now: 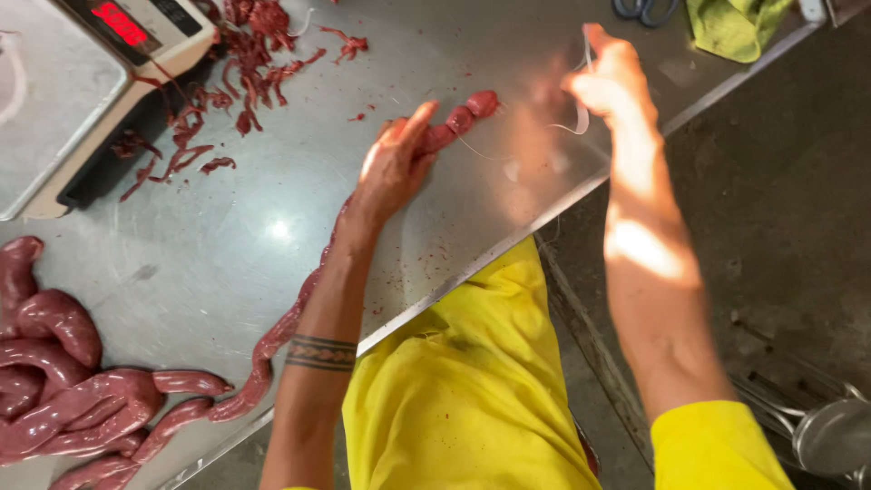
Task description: The person ties long casings filled with meat into individual sausage links using a thread, cutting the thread with shears.
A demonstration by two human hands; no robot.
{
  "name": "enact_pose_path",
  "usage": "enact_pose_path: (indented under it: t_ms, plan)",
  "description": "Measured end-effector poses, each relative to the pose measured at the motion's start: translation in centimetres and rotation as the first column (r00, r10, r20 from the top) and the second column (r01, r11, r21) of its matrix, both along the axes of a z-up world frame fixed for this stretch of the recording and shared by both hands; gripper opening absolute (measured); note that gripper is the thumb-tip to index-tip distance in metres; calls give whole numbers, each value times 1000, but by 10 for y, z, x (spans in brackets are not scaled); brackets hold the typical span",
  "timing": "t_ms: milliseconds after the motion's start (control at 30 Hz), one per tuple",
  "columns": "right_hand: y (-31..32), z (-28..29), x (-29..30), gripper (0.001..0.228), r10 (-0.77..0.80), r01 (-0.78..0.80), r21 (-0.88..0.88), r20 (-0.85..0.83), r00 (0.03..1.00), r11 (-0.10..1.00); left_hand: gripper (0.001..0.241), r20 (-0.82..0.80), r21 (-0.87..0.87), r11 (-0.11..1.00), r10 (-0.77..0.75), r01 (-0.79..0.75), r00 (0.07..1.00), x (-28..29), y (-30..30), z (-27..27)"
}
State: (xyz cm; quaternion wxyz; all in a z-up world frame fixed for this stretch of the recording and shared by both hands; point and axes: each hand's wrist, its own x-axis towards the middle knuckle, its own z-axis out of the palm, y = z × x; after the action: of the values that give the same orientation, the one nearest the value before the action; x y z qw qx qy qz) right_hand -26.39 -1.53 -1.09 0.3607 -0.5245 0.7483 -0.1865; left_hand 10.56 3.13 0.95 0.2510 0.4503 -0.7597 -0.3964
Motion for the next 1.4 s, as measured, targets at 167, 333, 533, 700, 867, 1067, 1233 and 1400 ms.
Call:
enact_pose_path:
  t_ms: [167, 333, 533, 700, 867, 1067, 1233, 1400]
  plan:
    - [96, 6, 25, 121, 69, 54, -304, 381, 922, 951, 43, 313, -459, 862, -70, 215, 947, -34, -3, -4]
    - [344, 24, -124, 45, -50, -54, 284, 346, 937, 957, 26, 263, -457, 875, -34, 156, 964, -44, -20, -20]
    - [520, -6, -162, 12, -539, 400, 438, 822, 185, 805, 25, 203, -321, 943, -17, 83, 979, -32, -19, -24]
    - [384, -34, -141, 69, -51, 893, 144, 990, -135, 427, 39, 328, -410, 880, -105, 241, 939, -26, -21, -1]
    - [126, 18, -111, 44, -600, 696, 167, 667, 441, 698, 85, 79, -206, 972, -96, 111, 992, 2, -15, 8]
    - [60, 47, 174, 17, 334, -696, -204, -762, 554, 689, 60, -153, -27, 985, 164, -170, 975, -6, -3, -19]
    - [200, 56, 186, 87, 179, -190, 35, 208, 962, 981, 26, -132, -127, 927, 337, -353, 932, -14, 4, -22]
    - [411, 67, -53, 42, 328, -266, 227, -312, 891, 937, 38, -36, -132, 962, 237, -239, 971, -12, 4, -13]
